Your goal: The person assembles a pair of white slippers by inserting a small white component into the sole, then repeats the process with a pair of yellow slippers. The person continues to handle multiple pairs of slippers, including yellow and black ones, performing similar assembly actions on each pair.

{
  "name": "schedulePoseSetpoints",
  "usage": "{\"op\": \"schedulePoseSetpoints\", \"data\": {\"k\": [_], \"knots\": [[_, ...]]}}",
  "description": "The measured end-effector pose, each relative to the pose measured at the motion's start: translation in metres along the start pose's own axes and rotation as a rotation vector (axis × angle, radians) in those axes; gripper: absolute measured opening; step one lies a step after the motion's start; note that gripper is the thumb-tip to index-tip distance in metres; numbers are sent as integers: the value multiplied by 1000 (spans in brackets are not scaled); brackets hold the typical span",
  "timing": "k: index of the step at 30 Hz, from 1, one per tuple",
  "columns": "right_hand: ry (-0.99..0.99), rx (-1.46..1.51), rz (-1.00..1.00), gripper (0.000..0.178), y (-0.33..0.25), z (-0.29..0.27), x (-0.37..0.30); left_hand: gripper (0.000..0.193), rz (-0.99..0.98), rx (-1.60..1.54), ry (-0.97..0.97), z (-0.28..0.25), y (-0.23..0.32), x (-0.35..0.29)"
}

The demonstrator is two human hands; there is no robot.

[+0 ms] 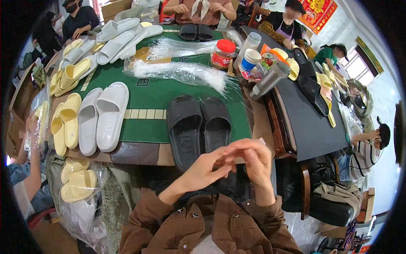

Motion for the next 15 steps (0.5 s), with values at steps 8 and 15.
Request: {"op": "schedulePoseSetpoints", "data": {"k": [8,15], "knots": [[506,40,-89,32,-24,-61,-27,22,386,1199,282,-19,42,-41],[515,-110,188,37,-6,-76,-37,17,478,1250,378,-39,37,-57]]}}
Point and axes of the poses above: each hand's wrist, its own x-axis towards the middle knuckle, its own z-axis out of the palm, y = z × x, the point moved 2 cm from there along x, towards the middle knuckle, and after that the axes turned 15 degrees about -x, right-handed, at the moved point
